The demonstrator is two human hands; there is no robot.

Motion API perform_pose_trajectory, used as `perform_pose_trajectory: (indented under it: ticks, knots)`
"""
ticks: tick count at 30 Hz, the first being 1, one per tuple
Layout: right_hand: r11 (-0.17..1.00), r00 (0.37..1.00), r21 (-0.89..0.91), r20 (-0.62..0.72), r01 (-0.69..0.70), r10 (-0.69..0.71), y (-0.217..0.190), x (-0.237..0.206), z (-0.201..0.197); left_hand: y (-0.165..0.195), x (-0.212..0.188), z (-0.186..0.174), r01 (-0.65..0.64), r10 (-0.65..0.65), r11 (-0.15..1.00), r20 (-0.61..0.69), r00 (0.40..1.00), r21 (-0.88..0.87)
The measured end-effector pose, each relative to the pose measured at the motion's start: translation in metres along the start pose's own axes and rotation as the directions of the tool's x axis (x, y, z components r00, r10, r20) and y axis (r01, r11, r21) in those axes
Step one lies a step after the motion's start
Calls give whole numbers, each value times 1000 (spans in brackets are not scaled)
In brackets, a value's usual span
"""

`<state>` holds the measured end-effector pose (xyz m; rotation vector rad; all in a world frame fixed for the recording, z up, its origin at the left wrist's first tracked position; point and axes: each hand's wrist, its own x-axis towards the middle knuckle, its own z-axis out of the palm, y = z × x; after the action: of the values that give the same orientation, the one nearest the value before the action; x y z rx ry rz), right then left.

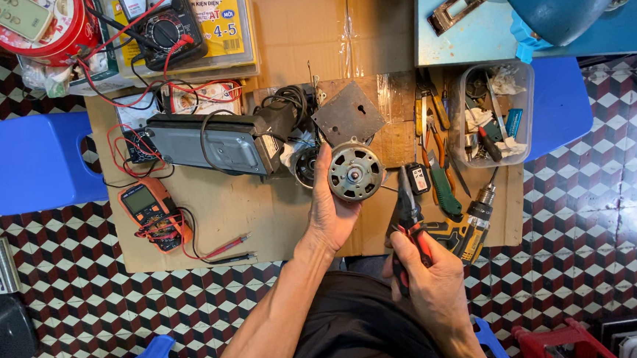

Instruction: The person uses pliers to remove a metal ring from a motor rotor, then uses a socket wrench to loosen and remove a central bolt. They wipe the rotor with a cloth and place it on the workbench.

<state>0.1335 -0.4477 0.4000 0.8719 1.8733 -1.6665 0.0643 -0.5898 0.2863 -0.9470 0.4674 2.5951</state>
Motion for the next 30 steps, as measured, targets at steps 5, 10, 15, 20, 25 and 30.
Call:
perform_pose_trajectory:
  ticks: [5, 10, 15, 20, 25, 30]
  knots:
    - [990, 999, -143, 32, -22, 27, 4, 9, -10, -6, 3, 0, -3, 6, 999, -56, 998, 40]
    - [986, 998, -162, 49, -29, 38, 9, 12, -17, -8, 4, 3, -18, 22, 999, -98, 995, 43]
    - [986, 994, -127, 7, 108, -108, 13, 13, -19, -7, 6, 3, -15, 20, 999, -113, 993, 52]
    - [993, 995, -66, -16, 93, -95, 6, 9, -26, -10, 6, 0, -3, 7, 999, -98, 995, 35]
    - [987, 994, -124, 61, 98, -91, 1, 10, -21, -8, 5, 2, 17, -8, 996, -109, 994, 87]
    - [991, 995, -99, 56, 85, -79, -2, 9, -20, -2, -1, 8, 51, -46, 994, -51, 998, 98]
